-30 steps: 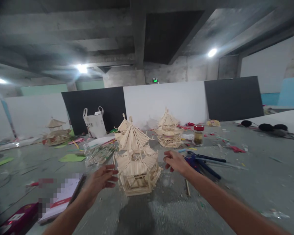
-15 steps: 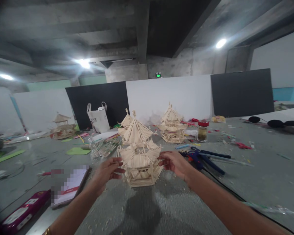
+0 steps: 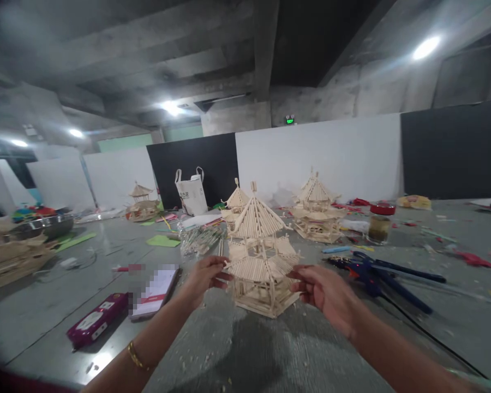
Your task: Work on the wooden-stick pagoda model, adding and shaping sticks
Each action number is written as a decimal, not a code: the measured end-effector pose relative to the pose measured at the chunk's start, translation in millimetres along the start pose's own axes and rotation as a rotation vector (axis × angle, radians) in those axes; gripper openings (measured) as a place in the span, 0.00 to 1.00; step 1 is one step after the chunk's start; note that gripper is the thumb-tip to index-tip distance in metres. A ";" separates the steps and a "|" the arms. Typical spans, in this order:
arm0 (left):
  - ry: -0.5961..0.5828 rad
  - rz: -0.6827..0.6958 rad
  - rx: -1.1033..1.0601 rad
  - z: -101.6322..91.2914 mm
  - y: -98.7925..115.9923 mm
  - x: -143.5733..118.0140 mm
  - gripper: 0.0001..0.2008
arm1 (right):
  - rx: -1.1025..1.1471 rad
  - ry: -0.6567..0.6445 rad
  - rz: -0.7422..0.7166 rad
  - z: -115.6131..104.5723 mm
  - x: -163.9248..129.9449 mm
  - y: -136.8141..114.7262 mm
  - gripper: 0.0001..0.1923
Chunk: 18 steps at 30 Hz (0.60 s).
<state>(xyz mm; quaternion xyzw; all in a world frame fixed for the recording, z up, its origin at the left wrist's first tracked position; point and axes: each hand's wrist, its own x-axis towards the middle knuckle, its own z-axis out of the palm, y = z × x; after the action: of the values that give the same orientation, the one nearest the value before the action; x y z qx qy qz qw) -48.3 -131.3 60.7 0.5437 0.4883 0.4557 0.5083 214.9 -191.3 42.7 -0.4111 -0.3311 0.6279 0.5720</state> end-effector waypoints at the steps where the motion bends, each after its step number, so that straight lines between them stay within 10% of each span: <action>1: -0.001 -0.005 0.002 -0.8 0.2 1.7 0.06 | -0.001 -0.003 -0.001 0.7 -1.4 0.6 0.05; 18: -0.037 0.000 0.035 -14.8 6.5 35.7 0.07 | -0.207 -0.086 -0.122 16.9 -15.7 9.2 0.18</action>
<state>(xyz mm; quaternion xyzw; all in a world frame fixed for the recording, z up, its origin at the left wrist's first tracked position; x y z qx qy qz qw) -58.7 -94.3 68.2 0.5608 0.4866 0.4371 0.5077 195.8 -207.1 44.2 -0.4197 -0.4427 0.5716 0.5488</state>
